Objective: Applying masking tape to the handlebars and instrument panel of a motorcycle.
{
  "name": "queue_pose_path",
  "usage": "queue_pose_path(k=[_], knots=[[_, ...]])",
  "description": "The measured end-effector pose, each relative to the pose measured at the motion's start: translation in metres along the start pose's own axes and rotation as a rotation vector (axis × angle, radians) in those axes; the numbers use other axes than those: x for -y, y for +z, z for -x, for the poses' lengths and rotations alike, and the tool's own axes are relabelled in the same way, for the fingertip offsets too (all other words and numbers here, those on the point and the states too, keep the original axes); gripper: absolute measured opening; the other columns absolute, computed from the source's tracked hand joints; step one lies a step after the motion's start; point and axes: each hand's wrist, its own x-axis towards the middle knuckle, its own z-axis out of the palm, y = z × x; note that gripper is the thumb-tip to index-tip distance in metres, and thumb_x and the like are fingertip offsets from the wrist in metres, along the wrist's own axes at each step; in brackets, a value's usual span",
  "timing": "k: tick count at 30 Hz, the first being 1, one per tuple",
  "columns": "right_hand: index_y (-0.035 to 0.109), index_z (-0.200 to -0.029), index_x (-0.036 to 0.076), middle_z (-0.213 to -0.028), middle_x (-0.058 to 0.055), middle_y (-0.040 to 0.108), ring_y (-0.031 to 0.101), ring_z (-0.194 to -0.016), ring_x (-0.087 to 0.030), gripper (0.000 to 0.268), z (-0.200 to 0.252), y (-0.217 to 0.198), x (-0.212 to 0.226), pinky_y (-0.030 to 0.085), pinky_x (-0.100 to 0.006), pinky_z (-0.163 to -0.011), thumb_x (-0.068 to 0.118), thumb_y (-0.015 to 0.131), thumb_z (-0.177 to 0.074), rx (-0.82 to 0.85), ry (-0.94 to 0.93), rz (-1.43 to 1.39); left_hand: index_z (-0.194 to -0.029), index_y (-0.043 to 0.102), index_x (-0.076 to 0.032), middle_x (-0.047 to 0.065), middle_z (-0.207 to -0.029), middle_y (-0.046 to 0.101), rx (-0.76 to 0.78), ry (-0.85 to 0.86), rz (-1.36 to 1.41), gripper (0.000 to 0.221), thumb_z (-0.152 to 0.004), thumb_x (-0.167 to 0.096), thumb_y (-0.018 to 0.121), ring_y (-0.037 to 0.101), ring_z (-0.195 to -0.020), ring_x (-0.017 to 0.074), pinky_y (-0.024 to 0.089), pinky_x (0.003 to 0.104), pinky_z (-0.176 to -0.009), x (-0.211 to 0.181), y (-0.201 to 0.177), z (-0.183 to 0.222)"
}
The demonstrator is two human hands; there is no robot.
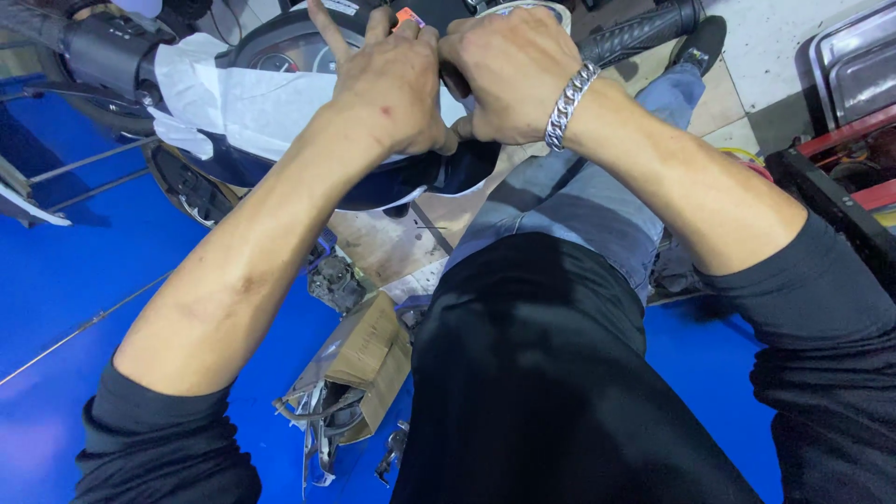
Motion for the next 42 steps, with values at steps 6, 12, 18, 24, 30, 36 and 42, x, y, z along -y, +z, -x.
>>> queue_pose_path(k=[6, 12, 18, 24, 30, 36, 42], knots=[[0.066, -0.077, 0.016, -0.082, -0.003, 0.067, 0.066, -0.067, -0.03, 0.041, 0.006, 0.003, -0.003, 0.053, -0.043, -0.063, 0.046, 0.09, -0.061, -0.04, 0.004, -0.001, -0.106, 0.075, -0.008, 0.013, -0.111, 0.072, 0.107, 0.028, -0.098, 0.073, -0.05, -0.049, 0.096, 0.058, -0.118, 0.0404, 0.013, 0.098, -0.093, -0.008, -0.019, -0.001], [0.069, -0.08, 0.015, -0.086, -0.002, 0.068, 0.066, -0.068, -0.03, 0.045, 0.006, 0.005, -0.003, 0.053, -0.043, -0.064, 0.048, 0.091, -0.058, -0.045, 0.028, -0.002, -0.111, 0.074, -0.008, 0.011, -0.109, 0.073, 0.239, 0.042, -0.095, 0.073, -0.055, -0.049, 0.097, 0.065, -0.113, 0.0408, 0.012, 0.096, -0.098, -0.004, -0.03, -0.007], [0.07, -0.081, 0.014, -0.083, -0.002, 0.068, 0.066, -0.066, -0.031, 0.05, 0.004, 0.006, -0.002, 0.053, -0.044, -0.062, 0.052, 0.092, -0.056, -0.05, 0.027, 0.0, -0.126, 0.063, 0.0, 0.017, -0.12, 0.069, 0.3, 0.05, -0.114, 0.095, -0.054, -0.052, 0.097, 0.056, -0.124, 0.0444, 0.009, 0.098, -0.094, -0.002, -0.023, -0.012], [0.068, -0.079, 0.016, -0.084, 0.0, 0.067, 0.066, -0.066, -0.028, 0.047, 0.006, 0.004, 0.0, 0.053, -0.043, -0.06, 0.052, 0.092, -0.06, -0.044, 0.022, 0.007, -0.129, 0.062, 0.0, 0.019, -0.126, 0.067, 0.32, 0.126, -0.103, 0.091, -0.06, -0.051, 0.092, 0.053, -0.128, 0.0453, 0.011, 0.097, -0.097, 0.007, -0.028, -0.01], [0.072, -0.088, 0.014, -0.087, -0.001, 0.067, 0.065, -0.062, -0.028, 0.054, 0.004, 0.003, 0.006, 0.052, -0.041, -0.059, 0.06, 0.088, -0.065, -0.095, -0.032, 0.072, -0.13, 0.064, -0.007, 0.016, -0.112, 0.072, 0.098, 0.339, 0.291, 0.063, -0.071, -0.028, 0.075, 0.064, -0.103, 0.0421, 0.034, 0.062, -0.1, 0.052, -0.038, 0.008], [0.069, -0.084, 0.013, -0.09, -0.002, 0.068, 0.068, -0.074, -0.031, 0.047, -0.005, -0.003, 0.003, 0.053, -0.046, -0.066, 0.051, 0.091, -0.065, 0.051, -0.04, 0.009, -0.137, 0.061, -0.007, 0.022, -0.121, 0.067, -0.07, 0.352, 0.385, 0.071, -0.07, -0.028, 0.076, 0.054, -0.11, 0.0499, 0.044, 0.055, -0.095, 0.056, -0.021, 0.011], [0.069, -0.093, 0.007, -0.095, -0.005, 0.07, 0.069, -0.079, -0.034, 0.053, -0.012, -0.008, -0.001, 0.054, -0.048, -0.069, 0.042, 0.094, -0.063, 0.187, -0.016, -0.066, -0.111, 0.07, -0.007, 0.01, -0.111, 0.071, -0.082, 0.294, 0.107, 0.068, -0.062, -0.051, 0.087, 0.056, -0.118, 0.0342, 0.023, 0.062, -0.111, 0.04, 0.008, -0.008]])
